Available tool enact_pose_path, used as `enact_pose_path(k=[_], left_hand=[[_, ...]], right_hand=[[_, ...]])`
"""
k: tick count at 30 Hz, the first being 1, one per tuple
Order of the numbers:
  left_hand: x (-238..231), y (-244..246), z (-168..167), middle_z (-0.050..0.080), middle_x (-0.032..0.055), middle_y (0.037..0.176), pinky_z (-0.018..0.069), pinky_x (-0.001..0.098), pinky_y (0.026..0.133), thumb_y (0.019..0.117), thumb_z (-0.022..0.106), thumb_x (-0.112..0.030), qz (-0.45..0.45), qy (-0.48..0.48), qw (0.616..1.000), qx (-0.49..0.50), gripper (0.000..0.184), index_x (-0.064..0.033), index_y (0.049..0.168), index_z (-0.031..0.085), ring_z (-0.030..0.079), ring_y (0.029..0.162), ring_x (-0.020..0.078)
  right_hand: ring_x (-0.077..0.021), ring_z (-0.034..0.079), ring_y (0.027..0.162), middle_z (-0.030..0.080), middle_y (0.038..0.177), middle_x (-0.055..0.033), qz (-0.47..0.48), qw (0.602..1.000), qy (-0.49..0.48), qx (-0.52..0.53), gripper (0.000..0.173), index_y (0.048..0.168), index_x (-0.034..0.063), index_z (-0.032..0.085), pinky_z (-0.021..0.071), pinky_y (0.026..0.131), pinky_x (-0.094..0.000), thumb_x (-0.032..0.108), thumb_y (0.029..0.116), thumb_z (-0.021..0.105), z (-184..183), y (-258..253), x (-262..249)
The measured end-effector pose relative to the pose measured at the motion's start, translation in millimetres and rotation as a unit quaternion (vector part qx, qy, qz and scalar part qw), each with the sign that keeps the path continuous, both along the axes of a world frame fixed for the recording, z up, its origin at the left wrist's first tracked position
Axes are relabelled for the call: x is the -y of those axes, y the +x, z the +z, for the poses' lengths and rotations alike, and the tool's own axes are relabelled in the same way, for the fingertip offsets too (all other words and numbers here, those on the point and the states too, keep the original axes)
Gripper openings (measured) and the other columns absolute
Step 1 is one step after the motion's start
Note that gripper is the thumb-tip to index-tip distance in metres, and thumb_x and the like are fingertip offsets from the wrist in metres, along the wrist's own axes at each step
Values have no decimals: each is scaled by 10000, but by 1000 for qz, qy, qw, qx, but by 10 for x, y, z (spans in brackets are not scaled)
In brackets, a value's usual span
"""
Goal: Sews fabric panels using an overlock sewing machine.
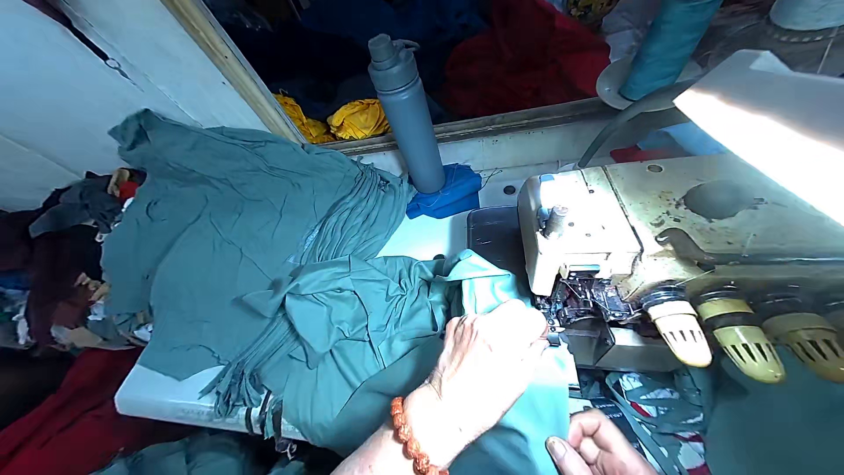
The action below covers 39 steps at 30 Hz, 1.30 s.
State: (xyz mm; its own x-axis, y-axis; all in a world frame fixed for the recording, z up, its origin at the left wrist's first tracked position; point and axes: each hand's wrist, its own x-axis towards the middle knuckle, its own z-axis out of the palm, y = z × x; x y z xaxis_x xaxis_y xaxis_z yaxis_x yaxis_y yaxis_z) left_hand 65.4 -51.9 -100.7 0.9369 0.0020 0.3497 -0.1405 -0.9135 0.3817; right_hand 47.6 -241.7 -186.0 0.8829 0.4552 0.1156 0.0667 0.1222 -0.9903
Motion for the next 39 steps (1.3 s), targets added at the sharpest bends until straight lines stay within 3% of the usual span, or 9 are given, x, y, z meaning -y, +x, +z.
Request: enact_pose_path(k=[10, 16, 20, 23, 26, 29, 32, 35, 39], left_hand=[[-60, -77, -141, 728, 36, 931, 538, 342, 648, 966, 594, -133, -52, 170, 978, 110, 193, -104, 1004, 781, 681, 800, 209], [-309, 296, -192, 730, 96, 964, 564, 428, 825, 940, 610, -126, -3, 138, 981, 137, 170, -75, 847, 743, 703, 952, 278], [-433, 323, -310, 734, 92, 1100, 523, 444, 977, 1008, 556, -118, 57, 104, 979, 169, 245, -88, 1129, 767, 686, 1064, 268], [-531, -17, -147, 758, 80, 1059, 557, 411, 917, 961, 566, -91, 84, 134, 976, 149, 312, -89, 1213, 750, 722, 988, 237], [-784, -598, 5, 747, 109, 921, 582, 510, 685, 888, 646, -104, 180, 133, 968, -116, 371, -85, 1254, 708, 729, 787, 302], [-1066, -1035, -92, 710, 248, 1083, 497, 651, 900, 1034, 565, -192, 229, 92, 852, -462, 362, -31, 1356, 606, 677, 1040, 471], [-1184, -1423, -281, 708, 260, 847, 531, 668, 745, 1020, 548, -143, 276, 80, 894, -343, 231, 24, 1075, 698, 712, 843, 490], [-1503, -1398, 46, 694, 214, 777, 573, 585, 655, 960, 598, -43, 351, -40, 927, -129, 187, 83, 1062, 691, 693, 674, 368], [-1904, -1030, 861, 699, 201, 905, 615, 458, 753, 1020, 506, -64, 400, -138, 904, 59, 252, 122, 1167, 593, 713, 736, 231]], right_hand=[[90, 529, 618, 581, 742, 171, 28, 995, 87, -45, 297, 928, 210, 528, 439, 542, -99, -49, 857, 655, 146, 149, 75], [89, 449, 516, 524, 641, 155, -41, 999, 11, 9, 294, 846, 161, 508, 373, 464, -89, -88, 792, 653, 397, 400, -109], [99, 380, 497, 461, 613, 155, -62, 997, -10, 50, 276, 786, 160, 508, 318, 452, -72, -63, 790, 669, 403, 416, -137], [107, 376, 497, 456, 613, 161, -68, 996, -12, 57, 278, 784, 168, 503, 315, 451, -66, -51, 795, 674, 385, 415, -138], [110, 399, 504, 475, 620, 168, -65, 996, -5, 56, 277, 793, 171, 508, 337, 454, -66, -53, 799, 670, 365, 419, -132], [105, 404, 501, 480, 621, 172, -66, 996, 5, 57, 284, 792, 174, 510, 345, 453, -70, -59, 801, 672, 344, 427, -137], [106, 410, 500, 487, 627, 186, -52, 998, 4, 44, 306, 804, 191, 514, 352, 450, -73, -67, 806, 679, 332, 431, -103], [112, 429, 513, 501, 624, 189, -5, 999, -38, 38, 302, 792, 186, 511, 370, 471, -85, -63, 792, 682, 350, 360, -11], [34, 511, 614, 553, 679, 30, 92, 989, -74, 84, 221, 747, 26, 545, 448, 590, -152, 57, 884, 717, 192, 135, 8]])
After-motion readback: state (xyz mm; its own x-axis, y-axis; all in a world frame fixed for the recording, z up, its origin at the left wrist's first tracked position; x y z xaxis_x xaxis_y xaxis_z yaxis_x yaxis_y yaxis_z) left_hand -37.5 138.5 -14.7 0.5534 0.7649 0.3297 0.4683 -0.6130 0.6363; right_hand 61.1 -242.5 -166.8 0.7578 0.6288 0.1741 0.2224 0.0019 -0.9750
